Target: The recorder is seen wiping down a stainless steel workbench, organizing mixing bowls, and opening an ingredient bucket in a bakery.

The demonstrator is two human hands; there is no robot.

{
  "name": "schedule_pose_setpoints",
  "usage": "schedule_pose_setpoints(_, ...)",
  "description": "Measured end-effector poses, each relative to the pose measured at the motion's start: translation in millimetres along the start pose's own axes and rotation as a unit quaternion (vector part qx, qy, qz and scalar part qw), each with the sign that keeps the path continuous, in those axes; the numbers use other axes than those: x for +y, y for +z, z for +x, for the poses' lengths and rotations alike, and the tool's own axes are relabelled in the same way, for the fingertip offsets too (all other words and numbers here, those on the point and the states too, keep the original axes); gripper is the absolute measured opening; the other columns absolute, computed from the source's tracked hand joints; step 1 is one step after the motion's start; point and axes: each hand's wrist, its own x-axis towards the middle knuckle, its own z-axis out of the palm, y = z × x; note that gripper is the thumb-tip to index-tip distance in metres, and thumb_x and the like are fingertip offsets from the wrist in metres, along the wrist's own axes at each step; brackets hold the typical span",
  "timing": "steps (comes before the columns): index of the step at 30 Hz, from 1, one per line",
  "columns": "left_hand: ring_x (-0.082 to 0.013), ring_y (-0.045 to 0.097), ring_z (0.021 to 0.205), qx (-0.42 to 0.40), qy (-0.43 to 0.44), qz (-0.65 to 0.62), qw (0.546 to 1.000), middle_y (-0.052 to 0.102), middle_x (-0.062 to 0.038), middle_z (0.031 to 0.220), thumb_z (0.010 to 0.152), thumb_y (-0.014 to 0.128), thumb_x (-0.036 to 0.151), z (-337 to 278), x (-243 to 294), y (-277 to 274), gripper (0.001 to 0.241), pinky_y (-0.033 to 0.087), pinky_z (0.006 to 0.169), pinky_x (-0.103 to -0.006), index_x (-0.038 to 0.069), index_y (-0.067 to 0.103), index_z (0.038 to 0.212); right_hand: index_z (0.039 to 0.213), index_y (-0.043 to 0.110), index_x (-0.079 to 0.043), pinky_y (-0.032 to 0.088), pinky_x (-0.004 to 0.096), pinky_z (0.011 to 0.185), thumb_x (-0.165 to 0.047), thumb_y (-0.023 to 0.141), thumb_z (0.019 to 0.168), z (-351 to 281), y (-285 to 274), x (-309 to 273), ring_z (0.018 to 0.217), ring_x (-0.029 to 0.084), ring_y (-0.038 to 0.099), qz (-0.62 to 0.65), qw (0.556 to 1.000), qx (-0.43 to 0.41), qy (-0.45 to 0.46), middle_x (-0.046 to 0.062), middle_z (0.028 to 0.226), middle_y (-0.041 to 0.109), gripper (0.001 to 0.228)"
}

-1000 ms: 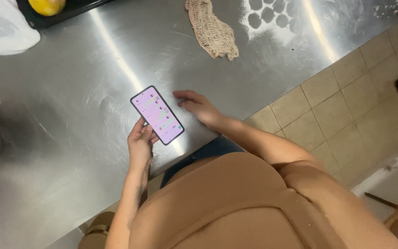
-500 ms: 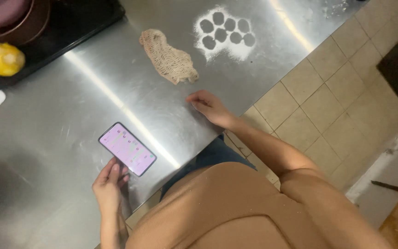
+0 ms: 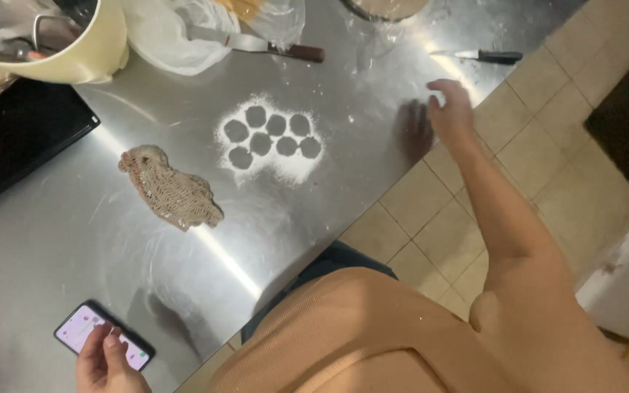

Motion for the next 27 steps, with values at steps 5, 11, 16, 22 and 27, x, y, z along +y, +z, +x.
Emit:
schedule_pose_setpoints(5,-0.0293,0.065,0.108,-0.043,-0.007,-0.003,0.999,0.066,-0.025,0.119,0.108,0.058,-0.009,-21.0,29.0,66.0,0.025,0.052,0.095,-0.0351,-0.015,0.058,0.132,0.129,0.068,0.0,0.046,0.047,0.1,0.016,0.059,0.079,70.2,-47.2,138.8,0.118,0.038,0.057,-0.243,0.966,0.059,0.064,0.017,0.13,0.066,0.053)
schedule_pose_setpoints(11,-0.0297,0.065,0.11,-0.09,-0.064,-0.008,0.994,0.066,-0.025,0.121,0.106,0.056,-0.005,-25.5,70.5,106.9,0.03,0.052,0.099,-0.0357,-0.013,0.056,0.134,0.119,0.076,-0.014,0.033,0.048,0.097,-0.001,0.066,0.084,95.8,-48.8,196.6,0.114,0.035,0.058,-0.346,0.936,-0.031,0.06,0.015,0.117,0.072,0.038)
schedule_pose_setpoints(16,-0.0281,0.066,0.109,-0.105,-0.077,-0.018,0.991,0.067,-0.023,0.119,0.104,0.056,-0.004,-19.6,81.9,128.4,0.03,0.053,0.099,-0.0349,-0.012,0.057,0.133,0.11,0.072,-0.006,0.04,0.045,0.094,0.0,0.074,0.082,97.7,-50.4,199.1,0.107,0.036,0.055,-0.28,0.958,-0.032,0.046,0.018,0.117,0.061,0.028)
schedule_pose_setpoints(22,-0.0246,0.069,0.11,-0.135,-0.102,-0.001,0.986,0.071,-0.019,0.115,0.102,0.058,-0.001,-21.5,90.4,144.8,0.029,0.054,0.099,-0.0324,-0.008,0.062,0.129,0.104,0.064,-0.007,0.039,0.04,0.093,0.004,0.074,0.084,76.3,-55.1,181.9,0.094,0.028,0.059,-0.219,0.972,0.039,-0.082,0.01,0.108,0.061,0.025)
schedule_pose_setpoints(27,-0.0217,0.069,0.108,-0.148,-0.12,0.014,0.981,0.073,-0.017,0.112,0.101,0.06,0.002,-22.5,81.6,147.4,0.028,0.052,0.097,-0.0301,-0.005,0.065,0.128,0.098,0.063,-0.004,0.053,0.039,0.076,0.01,0.07,0.075,61.2,-32.7,105.1,0.083,0.029,0.062,-0.067,0.989,-0.04,-0.122,0.013,0.1,0.065,0.028)
